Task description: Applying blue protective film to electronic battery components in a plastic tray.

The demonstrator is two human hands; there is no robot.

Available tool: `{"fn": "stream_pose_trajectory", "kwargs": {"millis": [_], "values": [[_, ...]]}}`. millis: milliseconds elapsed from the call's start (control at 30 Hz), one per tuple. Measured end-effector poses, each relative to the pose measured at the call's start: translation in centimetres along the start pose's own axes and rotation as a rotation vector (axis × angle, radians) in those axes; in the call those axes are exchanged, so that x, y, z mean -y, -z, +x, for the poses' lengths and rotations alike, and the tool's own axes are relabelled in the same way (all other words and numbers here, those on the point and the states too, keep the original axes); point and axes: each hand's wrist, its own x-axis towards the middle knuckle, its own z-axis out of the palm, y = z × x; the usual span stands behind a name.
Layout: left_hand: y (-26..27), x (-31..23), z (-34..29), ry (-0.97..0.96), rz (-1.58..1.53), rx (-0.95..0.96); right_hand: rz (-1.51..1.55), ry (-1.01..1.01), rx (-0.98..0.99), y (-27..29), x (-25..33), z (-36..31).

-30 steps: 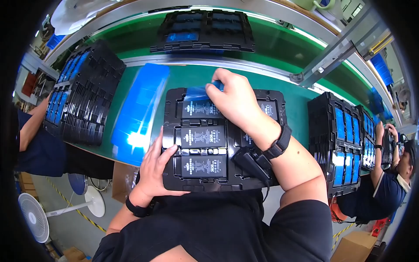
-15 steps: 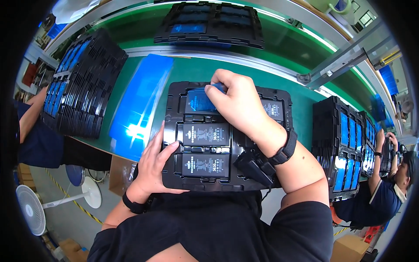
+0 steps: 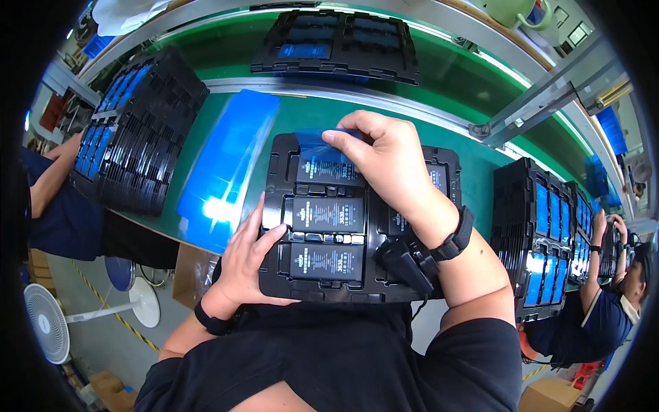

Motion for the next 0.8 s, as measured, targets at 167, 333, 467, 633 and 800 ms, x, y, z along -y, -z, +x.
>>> {"fn": "stream_pose_trajectory", "kwargs": {"millis": [167,333,467,633,800], "values": [[-0.10,-0.22,-0.14,0.019,0.015,0.011,0.044,-0.046,0.054,0.09,-0.14,-0.13],[-0.30,-0.10,-0.08,0.016,0.016,0.012,0.053,-0.281,0.103,0.09,-0.09,0.31],[-0.25,-0.04,0.02,0.010,0.008,-0.001,0.080,-0.371,0.121,0.00,-0.11,0.23],[-0.07,0.09,-0.08,0.008,0.013,0.006,0.068,-0.376,0.124,-0.38,0.10,0.19],[0.05,-0.04,-0.07,0.015,0.004,0.013,-0.018,-0.317,0.134,-0.76,-0.44,-0.05]]}}
